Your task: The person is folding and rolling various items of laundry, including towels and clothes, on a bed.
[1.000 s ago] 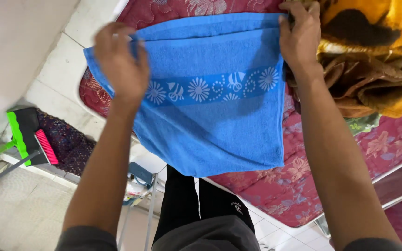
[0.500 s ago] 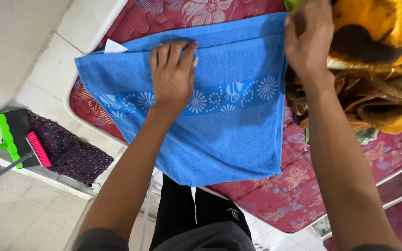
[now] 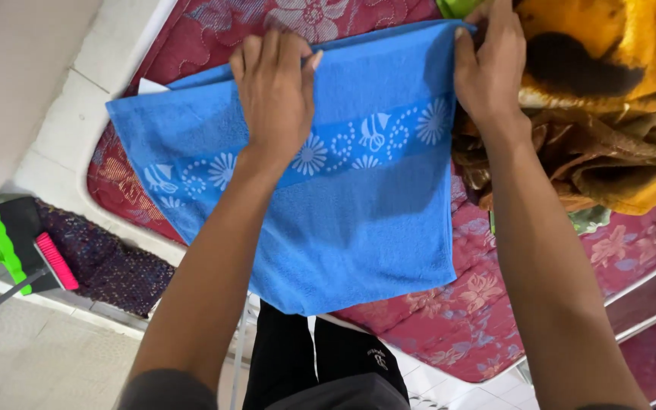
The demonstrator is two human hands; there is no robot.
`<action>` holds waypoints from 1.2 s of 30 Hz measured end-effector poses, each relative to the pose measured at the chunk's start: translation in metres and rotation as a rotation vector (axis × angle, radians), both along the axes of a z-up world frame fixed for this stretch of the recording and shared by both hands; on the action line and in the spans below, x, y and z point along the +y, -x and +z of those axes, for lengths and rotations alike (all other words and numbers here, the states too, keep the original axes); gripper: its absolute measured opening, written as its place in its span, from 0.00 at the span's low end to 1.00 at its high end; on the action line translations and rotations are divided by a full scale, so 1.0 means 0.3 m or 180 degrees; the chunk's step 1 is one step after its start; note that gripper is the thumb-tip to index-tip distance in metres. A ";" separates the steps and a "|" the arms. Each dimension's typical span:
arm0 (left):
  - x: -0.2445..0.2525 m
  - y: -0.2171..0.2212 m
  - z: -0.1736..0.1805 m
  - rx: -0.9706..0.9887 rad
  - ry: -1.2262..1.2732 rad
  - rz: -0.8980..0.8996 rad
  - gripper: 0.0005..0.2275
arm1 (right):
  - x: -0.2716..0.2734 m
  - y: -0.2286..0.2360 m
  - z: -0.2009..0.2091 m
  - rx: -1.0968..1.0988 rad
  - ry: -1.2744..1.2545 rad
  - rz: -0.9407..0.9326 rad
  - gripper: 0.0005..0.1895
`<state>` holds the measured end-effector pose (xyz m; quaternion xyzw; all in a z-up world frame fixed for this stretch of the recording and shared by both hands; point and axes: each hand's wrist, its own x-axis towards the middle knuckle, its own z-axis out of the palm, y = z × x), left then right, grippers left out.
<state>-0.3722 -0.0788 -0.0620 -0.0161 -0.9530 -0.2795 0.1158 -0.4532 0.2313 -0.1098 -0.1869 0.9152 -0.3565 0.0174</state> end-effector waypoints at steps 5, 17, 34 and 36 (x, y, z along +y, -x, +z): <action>-0.004 0.038 -0.055 0.0061 -0.0027 0.0130 0.07 | -0.051 0.014 0.013 -0.0052 -0.0016 -0.0225 0.07; -0.097 0.000 -0.008 0.0046 0.0217 0.0077 0.09 | -0.060 -0.024 -0.036 0.0536 -0.0304 -0.0146 0.21; -0.634 -0.303 0.073 -0.0302 0.0384 0.0171 0.05 | -0.652 -0.133 0.064 0.0707 -0.0014 0.0893 0.08; -0.629 -0.285 0.052 -0.0193 0.0184 0.0354 0.06 | -0.652 -0.124 0.026 0.0848 -0.0122 0.0788 0.06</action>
